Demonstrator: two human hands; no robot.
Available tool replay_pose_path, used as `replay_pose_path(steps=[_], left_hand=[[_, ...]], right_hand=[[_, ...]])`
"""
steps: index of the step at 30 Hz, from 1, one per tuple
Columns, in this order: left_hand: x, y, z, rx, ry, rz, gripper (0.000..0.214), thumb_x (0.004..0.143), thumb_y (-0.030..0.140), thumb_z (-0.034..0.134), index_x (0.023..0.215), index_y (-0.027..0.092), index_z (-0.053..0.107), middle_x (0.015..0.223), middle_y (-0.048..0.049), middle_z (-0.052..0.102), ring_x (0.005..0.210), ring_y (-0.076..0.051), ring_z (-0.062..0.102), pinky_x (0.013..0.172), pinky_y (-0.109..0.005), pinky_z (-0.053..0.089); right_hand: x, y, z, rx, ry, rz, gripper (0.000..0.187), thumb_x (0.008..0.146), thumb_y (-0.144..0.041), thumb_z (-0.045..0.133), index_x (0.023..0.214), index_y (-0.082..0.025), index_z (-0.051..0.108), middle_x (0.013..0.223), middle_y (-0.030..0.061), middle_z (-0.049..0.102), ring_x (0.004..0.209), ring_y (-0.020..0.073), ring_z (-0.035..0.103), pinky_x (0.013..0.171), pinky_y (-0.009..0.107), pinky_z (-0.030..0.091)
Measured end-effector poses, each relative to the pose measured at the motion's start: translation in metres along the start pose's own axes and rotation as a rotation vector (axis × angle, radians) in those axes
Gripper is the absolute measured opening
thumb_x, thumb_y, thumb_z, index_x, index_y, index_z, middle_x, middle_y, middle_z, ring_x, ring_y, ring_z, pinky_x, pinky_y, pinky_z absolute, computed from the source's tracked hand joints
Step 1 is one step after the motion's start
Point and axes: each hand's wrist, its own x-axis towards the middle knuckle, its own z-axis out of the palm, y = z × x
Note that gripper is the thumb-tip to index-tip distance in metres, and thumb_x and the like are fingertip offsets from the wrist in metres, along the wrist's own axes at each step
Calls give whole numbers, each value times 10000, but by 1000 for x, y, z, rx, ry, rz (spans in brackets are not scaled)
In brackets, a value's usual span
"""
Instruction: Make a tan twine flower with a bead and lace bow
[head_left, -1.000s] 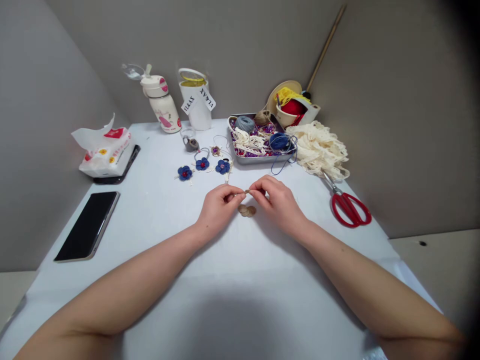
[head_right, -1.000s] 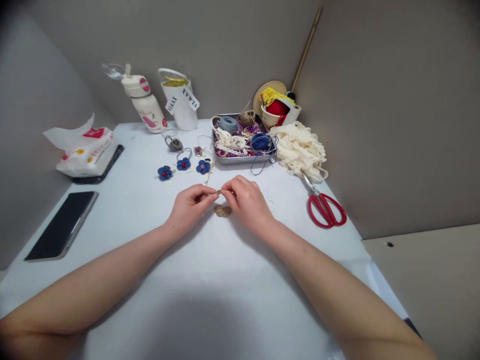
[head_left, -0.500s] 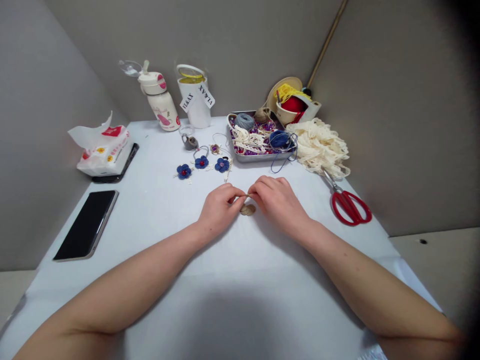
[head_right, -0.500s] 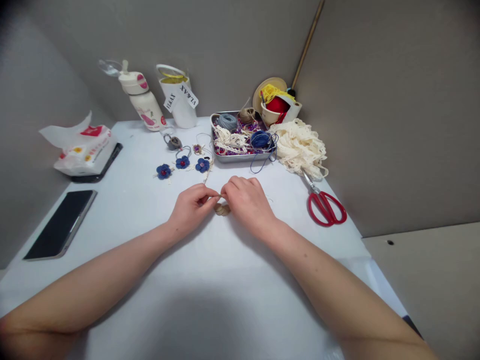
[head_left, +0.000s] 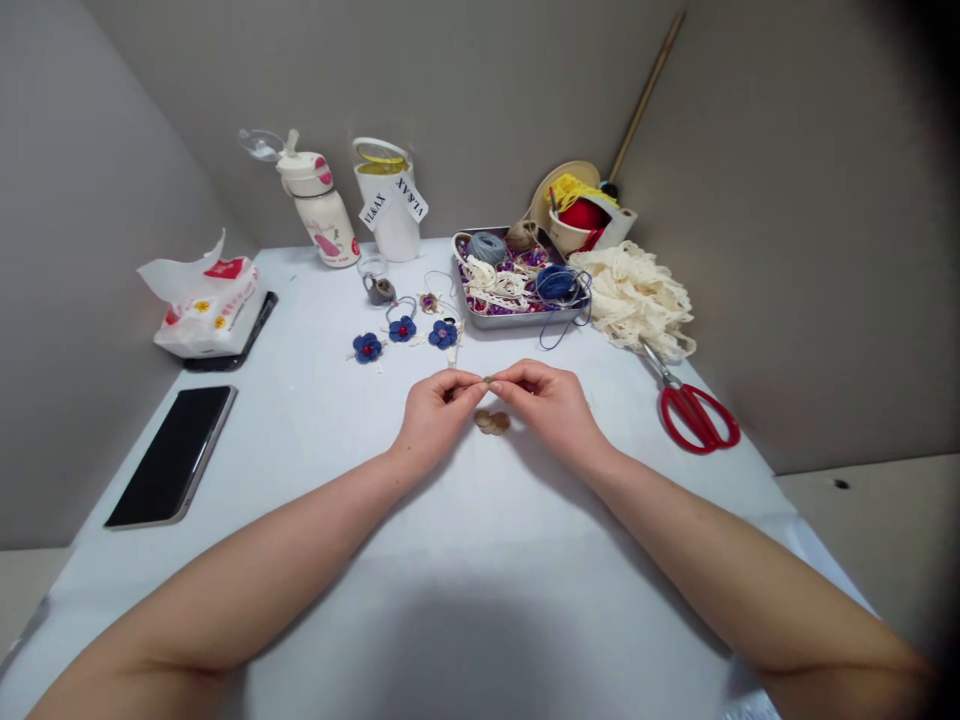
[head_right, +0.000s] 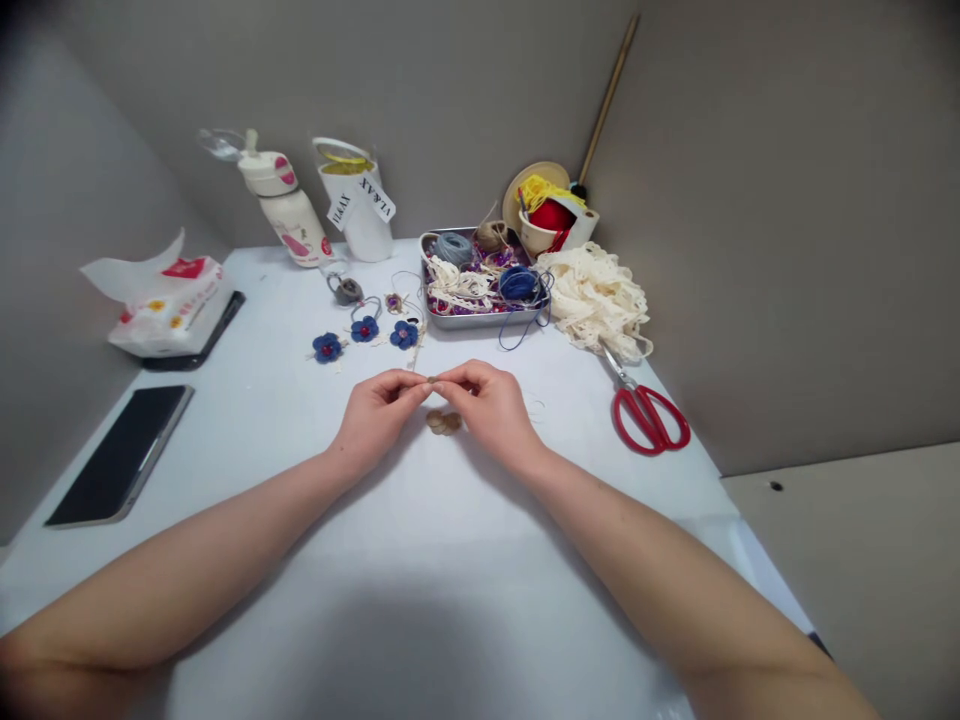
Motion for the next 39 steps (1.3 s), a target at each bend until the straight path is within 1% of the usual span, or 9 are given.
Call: replay_pose_path(steps=[7, 14, 18, 21, 23, 26, 29, 32, 39], left_hand=[[5, 2, -9, 187, -16, 202, 204, 806, 342, 681, 941, 189, 699, 901, -45, 685, 860, -172, 599, 841, -309, 458], [13, 0, -20, 224, -21, 329, 272, 917, 380, 517, 1054, 203, 671, 1086, -74, 677, 1033, -196, 612, 953, -331, 440], [12, 2, -24, 210, -259, 459, 415, 946, 481, 384, 1064, 202, 667, 1067, -92, 694, 1043, -221, 619, 979, -365, 422], [7, 3, -23, 304, -414, 476, 392, 893, 506, 494, 1091, 210, 656, 783, -37, 697, 817, -201, 640, 929, -365, 428], [8, 1, -23, 440, -334, 455, 303, 857, 440, 582, 1038, 216, 674, 670, -3, 654, 715, -180, 603, 881, -350, 430], [19, -1, -29, 537, -58, 425, 219, 883, 364, 544, 905, 205, 692, 763, -30, 681, 734, -170, 580, 801, -313, 431], [35, 7, -44, 399, 191, 375, 204, 879, 361, 567, 908, 193, 679, 792, -23, 676, 759, -157, 598, 764, -272, 445], [42, 32, -57, 156, 334, 415, 201, 876, 380, 600, 897, 195, 675, 770, -12, 658, 736, -136, 609, 736, -252, 472], [0, 122, -51, -136, 279, 806, 169, 900, 365, 633, 913, 209, 696, 706, 5, 627, 709, -129, 623, 755, -312, 538]], right_hand=[[2, 0, -6, -184, 35, -218, 139, 861, -298, 619, 790, -192, 677, 808, 23, 641, 755, 152, 562, 670, 288, 417], [7, -1, -13, 116, -98, -136, 183, 810, -381, 682, 796, -200, 657, 796, 2, 616, 717, 137, 516, 695, 297, 423], [6, -8, -17, 382, -323, -40, 243, 756, -429, 729, 775, -202, 645, 759, -3, 583, 704, 139, 505, 706, 316, 442], [7, -13, -23, 574, -381, -3, 298, 702, -452, 767, 722, -197, 616, 718, -10, 545, 669, 131, 491, 682, 315, 433], [8, -14, -29, 657, -431, -6, 313, 674, -436, 791, 688, -193, 593, 709, -18, 529, 615, 109, 453, 643, 300, 415], [11, -10, -37, 652, -642, -10, 357, 645, -438, 814, 626, -183, 564, 670, -18, 521, 555, 91, 419, 586, 288, 395], [13, -3, -42, 535, -931, -38, 405, 635, -503, 812, 600, -174, 577, 618, -9, 527, 543, 100, 457, 563, 286, 409], [15, 0, -42, 436, -1083, -82, 380, 674, -495, 796, 640, -162, 615, 643, 3, 566, 585, 107, 510, 595, 277, 443], [15, -2, -42, 363, -1107, -86, 352, 695, -476, 793, 684, -154, 653, 709, 16, 605, 649, 117, 542, 660, 282, 474]])
